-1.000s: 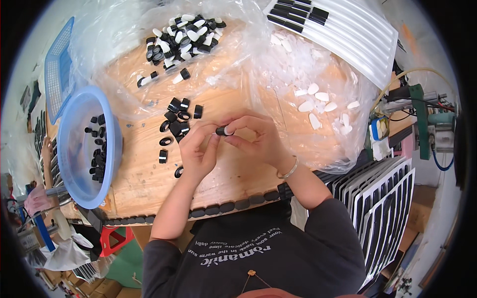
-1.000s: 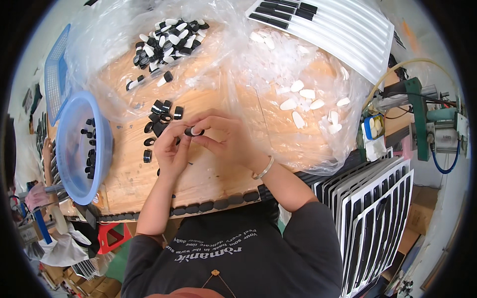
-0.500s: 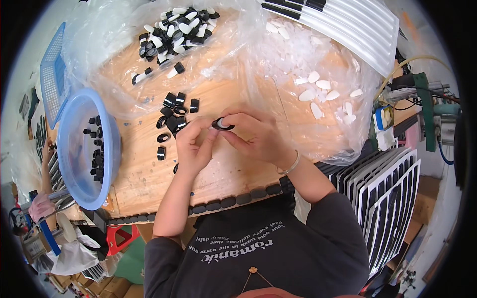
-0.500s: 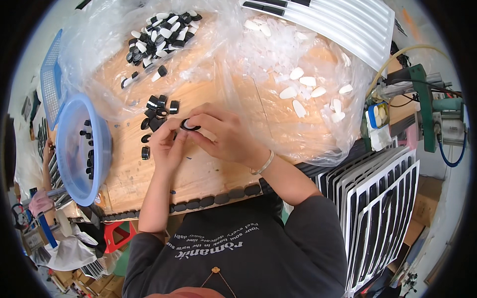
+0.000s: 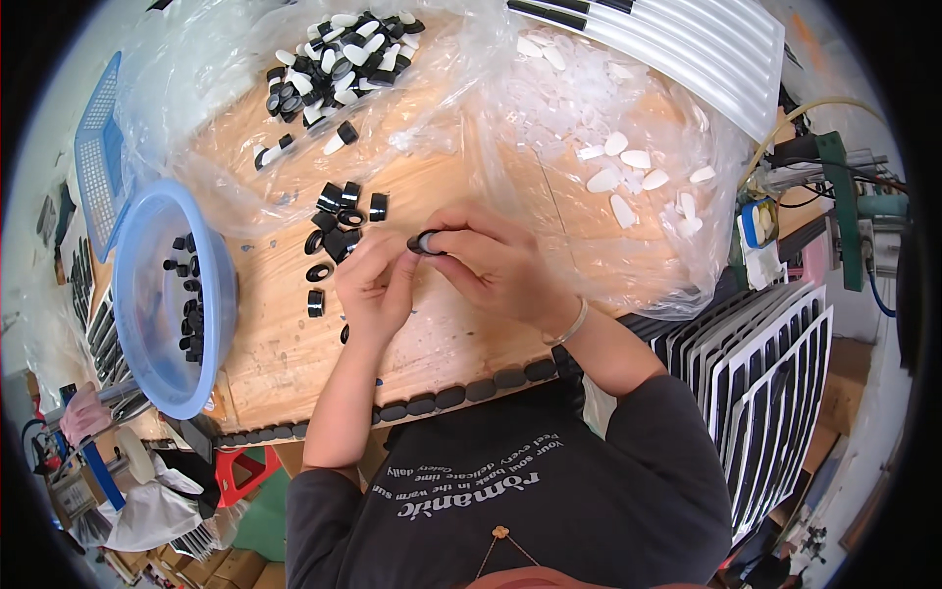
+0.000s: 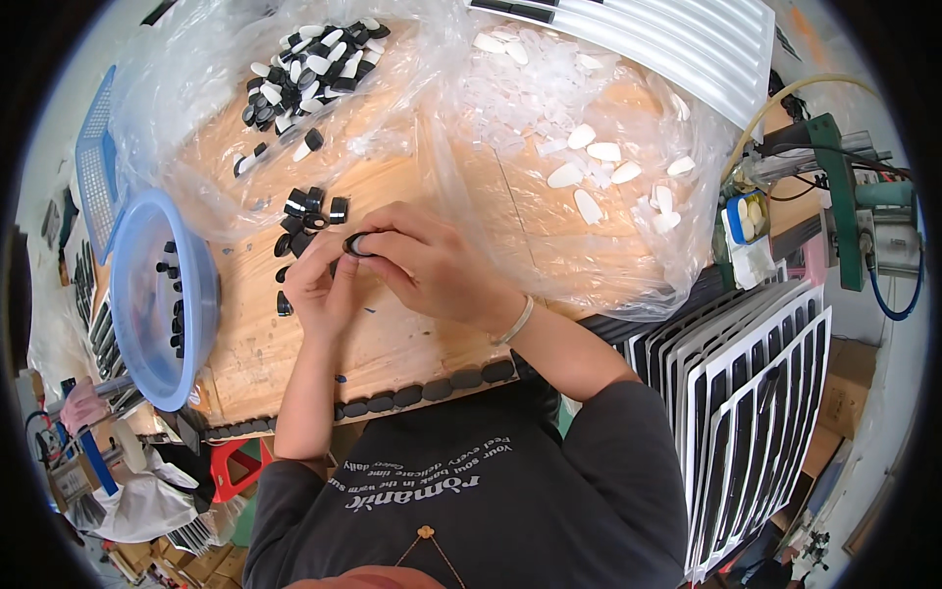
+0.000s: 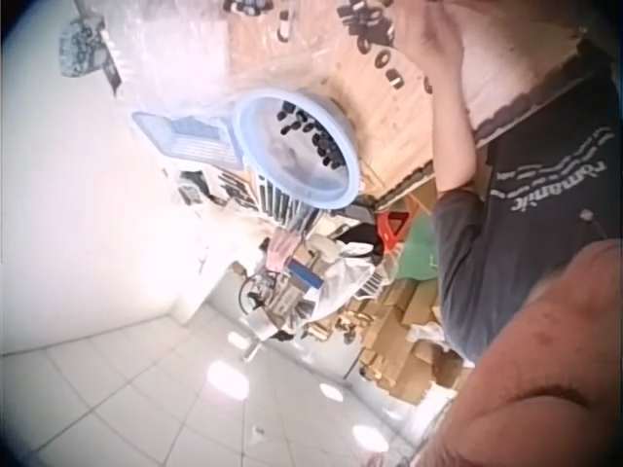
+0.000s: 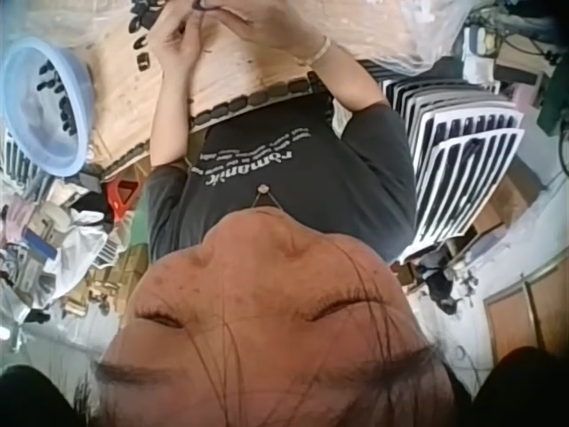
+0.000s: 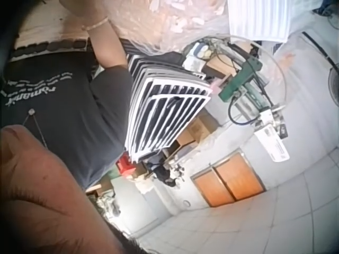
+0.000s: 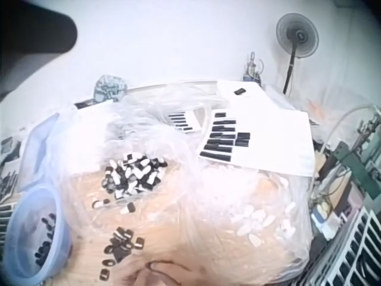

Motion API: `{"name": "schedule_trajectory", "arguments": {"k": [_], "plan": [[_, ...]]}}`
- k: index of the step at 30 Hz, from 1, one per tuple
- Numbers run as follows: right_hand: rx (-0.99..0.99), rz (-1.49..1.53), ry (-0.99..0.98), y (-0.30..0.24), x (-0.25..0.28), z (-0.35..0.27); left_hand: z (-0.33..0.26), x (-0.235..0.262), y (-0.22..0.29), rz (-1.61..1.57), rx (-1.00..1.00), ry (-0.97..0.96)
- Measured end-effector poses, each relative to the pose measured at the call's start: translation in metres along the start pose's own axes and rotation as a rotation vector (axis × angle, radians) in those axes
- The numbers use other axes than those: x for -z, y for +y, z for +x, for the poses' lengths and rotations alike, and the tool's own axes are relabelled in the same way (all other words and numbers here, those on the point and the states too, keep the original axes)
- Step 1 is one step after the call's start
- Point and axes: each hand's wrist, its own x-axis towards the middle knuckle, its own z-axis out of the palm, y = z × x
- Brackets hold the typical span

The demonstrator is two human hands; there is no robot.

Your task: Assembling small black plastic rings by inserting white cylindrical components into them.

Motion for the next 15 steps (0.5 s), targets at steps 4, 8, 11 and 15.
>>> {"name": "schedule_trajectory", "arguments": {"k": [4, 8, 11, 15], "plan": [[-0.029, 0.057, 0.075, -0.002, 0.000, 0.000, -0.002, -0.006, 0.000, -0.138, 0.026, -0.014], [-0.068, 0.039, 0.036, -0.002, 0.000, -0.001, 0.003, -0.010, 0.006, 0.131, -0.148, 0.133], [-0.077, -0.004, -0.011, -0.007, 0.000, -0.002, 0.006, -0.006, 0.012, 0.470, -0.455, 0.062], [-0.056, -0.050, -0.024, -0.012, 0.003, -0.002, 0.010, -0.008, 0.011, 0.531, -0.609, 0.062]]}}
